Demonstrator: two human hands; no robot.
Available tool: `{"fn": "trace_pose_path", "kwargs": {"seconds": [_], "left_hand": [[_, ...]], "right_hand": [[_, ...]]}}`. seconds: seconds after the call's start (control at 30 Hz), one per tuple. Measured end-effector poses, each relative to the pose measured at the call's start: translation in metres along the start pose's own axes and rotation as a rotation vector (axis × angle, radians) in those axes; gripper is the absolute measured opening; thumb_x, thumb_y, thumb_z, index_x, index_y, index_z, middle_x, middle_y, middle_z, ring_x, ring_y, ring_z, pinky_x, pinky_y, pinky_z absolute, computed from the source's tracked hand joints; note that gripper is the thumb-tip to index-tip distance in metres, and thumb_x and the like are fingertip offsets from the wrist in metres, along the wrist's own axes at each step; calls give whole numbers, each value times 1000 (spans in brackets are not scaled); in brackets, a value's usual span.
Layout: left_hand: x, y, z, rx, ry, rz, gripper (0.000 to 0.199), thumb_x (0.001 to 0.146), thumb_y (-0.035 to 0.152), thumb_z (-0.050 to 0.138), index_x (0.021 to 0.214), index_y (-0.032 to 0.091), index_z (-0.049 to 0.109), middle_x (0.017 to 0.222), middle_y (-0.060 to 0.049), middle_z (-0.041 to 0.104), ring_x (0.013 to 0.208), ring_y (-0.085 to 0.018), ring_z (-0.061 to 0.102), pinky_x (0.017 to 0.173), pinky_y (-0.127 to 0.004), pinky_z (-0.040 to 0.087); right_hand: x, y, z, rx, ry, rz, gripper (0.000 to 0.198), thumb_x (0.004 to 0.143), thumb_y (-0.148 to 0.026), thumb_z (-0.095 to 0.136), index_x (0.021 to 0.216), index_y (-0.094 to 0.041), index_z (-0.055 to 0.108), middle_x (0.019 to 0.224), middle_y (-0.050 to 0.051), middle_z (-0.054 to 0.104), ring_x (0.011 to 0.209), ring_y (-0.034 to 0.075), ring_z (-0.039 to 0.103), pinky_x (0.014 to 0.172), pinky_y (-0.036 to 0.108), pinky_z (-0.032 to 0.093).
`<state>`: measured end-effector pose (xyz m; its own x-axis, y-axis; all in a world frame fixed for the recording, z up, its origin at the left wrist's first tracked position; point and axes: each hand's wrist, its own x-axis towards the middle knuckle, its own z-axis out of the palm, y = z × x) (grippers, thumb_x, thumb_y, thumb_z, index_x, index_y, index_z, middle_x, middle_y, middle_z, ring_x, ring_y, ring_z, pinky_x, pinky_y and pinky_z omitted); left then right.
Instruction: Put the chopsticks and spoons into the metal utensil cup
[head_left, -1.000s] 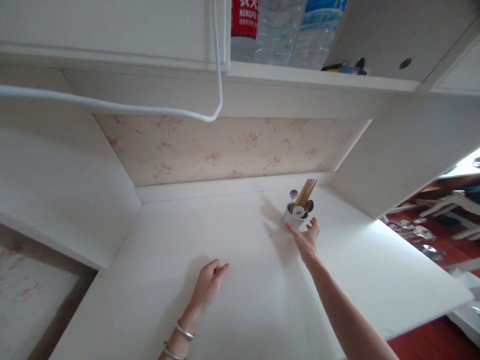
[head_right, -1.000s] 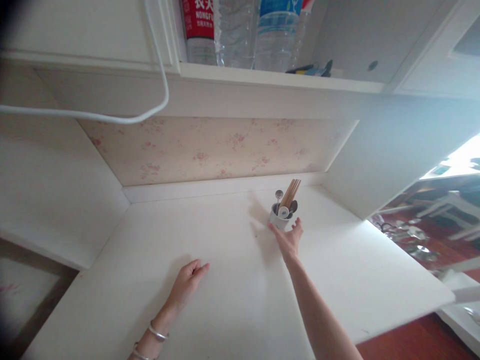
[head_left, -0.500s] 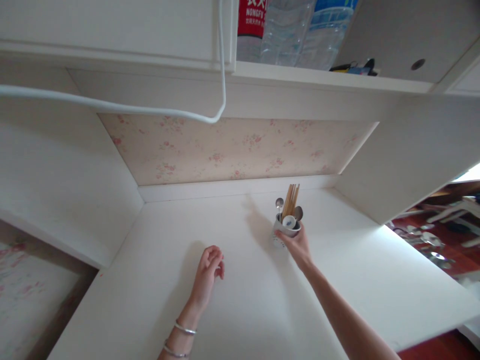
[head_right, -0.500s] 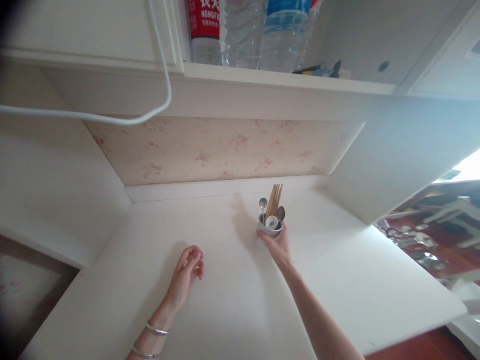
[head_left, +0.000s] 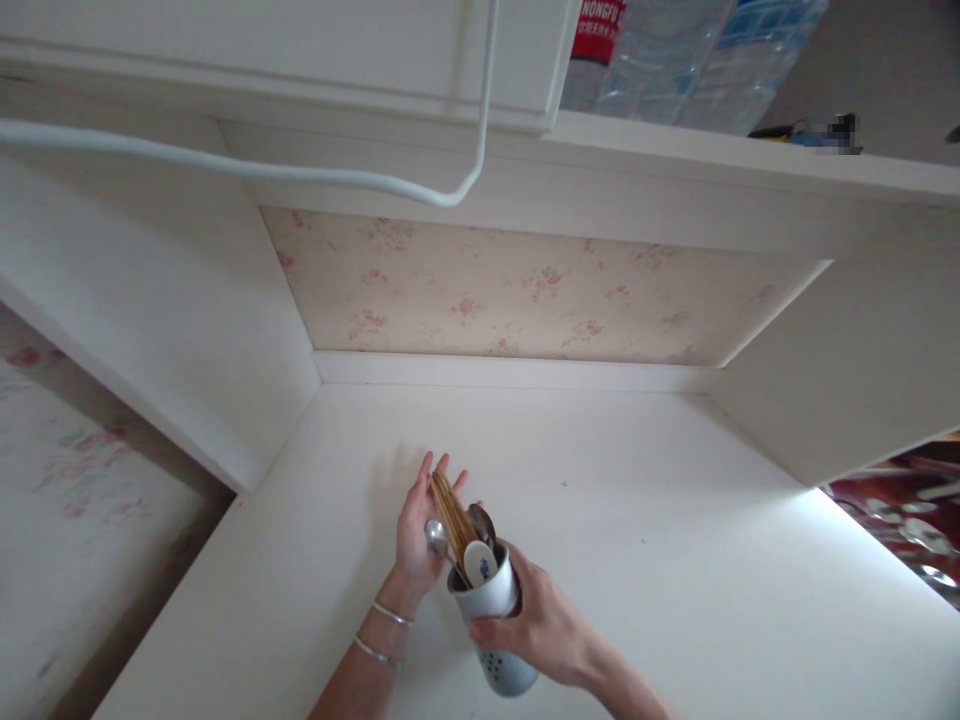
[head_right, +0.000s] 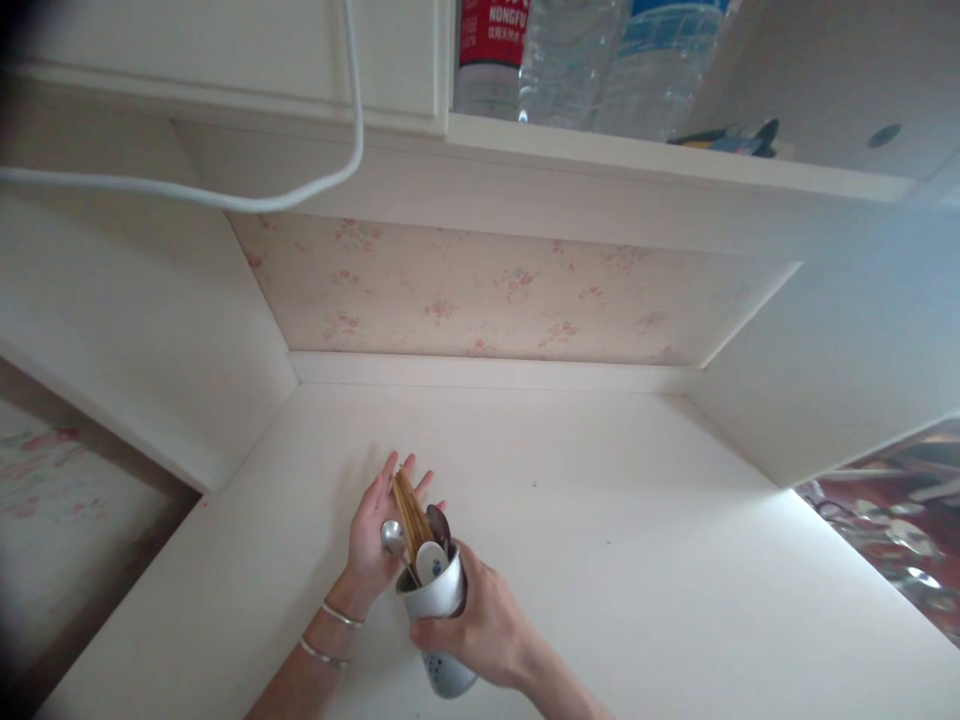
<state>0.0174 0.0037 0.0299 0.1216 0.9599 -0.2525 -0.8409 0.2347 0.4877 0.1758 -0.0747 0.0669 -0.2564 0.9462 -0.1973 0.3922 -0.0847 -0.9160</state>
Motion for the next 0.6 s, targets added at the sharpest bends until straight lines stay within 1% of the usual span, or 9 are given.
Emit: {"fn": "trace_pose_path", "kwargs": {"seconds": [0.13,0.2,0.27,0.33,0.4,0.5,0.6], "left_hand": [[-1,-5,-4,-59,71,-34,34,84,40,59,117,33,56,147,0,38,126,-30,47,90,-48,51],[0,-9,-6,-96,116,-61,31,83,39,61,113,31,57,144,-1,41,123,-30,50,90,-50,52],[2,-11,-7,-135,159,-101,31,82,38,63,112,30,57,139,-2,47,117,-29,55,88,-51,52],[4,-13,-9,-174,193,-147,32,81,37,65,110,28,56,130,-4,54,108,-28,61,86,-53,53],[6,-14,-11,-211,213,-164,32,79,36,66,108,28,56,121,-4,59,100,-27,65,85,-55,52],[8,-13,-13,-258,246,-148,28,79,34,66,105,28,57,114,-1,61,96,-27,66,84,-56,52],[9,-10,-13,-282,283,-165,24,80,31,66,102,27,58,107,0,63,94,-26,67,82,-54,54]], "right_hand": [[7,-16,-15,-171,-73,26,44,55,-36,80,93,-21,66,73,0,69,59,17,57,49,23,37],[13,-25,-22,-206,-107,37,38,54,-39,80,85,-20,68,66,0,67,53,16,55,43,22,32],[20,-34,-28,-245,-149,55,34,55,-42,79,80,-20,70,63,1,67,51,15,55,41,22,30],[27,-42,-33,-288,-204,63,33,58,-46,76,79,-20,70,64,1,68,53,16,57,41,22,31],[33,-48,-37,-320,-262,65,34,61,-48,74,81,-21,71,67,2,69,57,17,59,43,22,33],[38,-52,-38,-337,-331,90,36,65,-50,72,86,-21,70,72,1,70,62,18,61,46,22,36],[42,-54,-37,-311,-411,147,41,65,-51,72,92,-20,69,79,2,71,69,18,63,51,21,39]]}}
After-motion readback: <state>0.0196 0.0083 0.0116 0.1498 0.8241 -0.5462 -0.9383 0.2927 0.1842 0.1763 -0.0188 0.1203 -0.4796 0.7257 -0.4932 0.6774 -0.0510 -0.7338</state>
